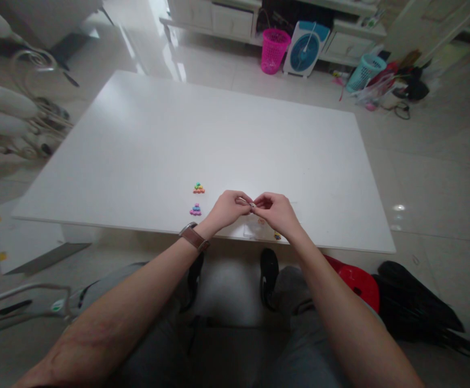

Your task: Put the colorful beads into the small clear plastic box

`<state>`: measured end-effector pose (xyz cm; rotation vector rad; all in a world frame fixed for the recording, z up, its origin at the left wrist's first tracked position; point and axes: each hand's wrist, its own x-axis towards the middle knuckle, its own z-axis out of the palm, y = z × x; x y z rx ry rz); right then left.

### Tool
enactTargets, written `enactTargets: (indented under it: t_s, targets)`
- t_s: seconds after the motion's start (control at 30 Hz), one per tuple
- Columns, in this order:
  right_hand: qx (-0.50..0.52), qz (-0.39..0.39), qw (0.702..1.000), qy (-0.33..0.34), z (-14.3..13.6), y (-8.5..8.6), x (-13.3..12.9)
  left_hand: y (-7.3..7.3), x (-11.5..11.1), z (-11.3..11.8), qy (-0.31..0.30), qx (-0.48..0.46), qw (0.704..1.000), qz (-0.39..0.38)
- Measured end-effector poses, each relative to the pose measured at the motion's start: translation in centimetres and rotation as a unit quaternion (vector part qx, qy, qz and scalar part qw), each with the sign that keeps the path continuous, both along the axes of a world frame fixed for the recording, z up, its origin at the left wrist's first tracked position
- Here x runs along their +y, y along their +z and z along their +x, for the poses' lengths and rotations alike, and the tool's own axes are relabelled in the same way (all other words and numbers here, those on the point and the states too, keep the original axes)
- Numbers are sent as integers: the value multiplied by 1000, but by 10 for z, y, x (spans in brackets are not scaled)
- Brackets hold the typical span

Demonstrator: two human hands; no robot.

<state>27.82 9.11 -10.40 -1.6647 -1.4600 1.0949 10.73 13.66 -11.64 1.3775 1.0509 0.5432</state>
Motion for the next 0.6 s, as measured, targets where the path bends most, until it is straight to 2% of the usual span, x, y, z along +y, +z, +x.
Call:
enactTargets:
  t_s: [0.3,0.6]
  targets:
    - [-64,11,997,-35,2,4,0,-3,0,3,7,-60,995,-80]
    - [-22,29,999,-32,3,1,1,-8,0,1,20,-81,992,-90]
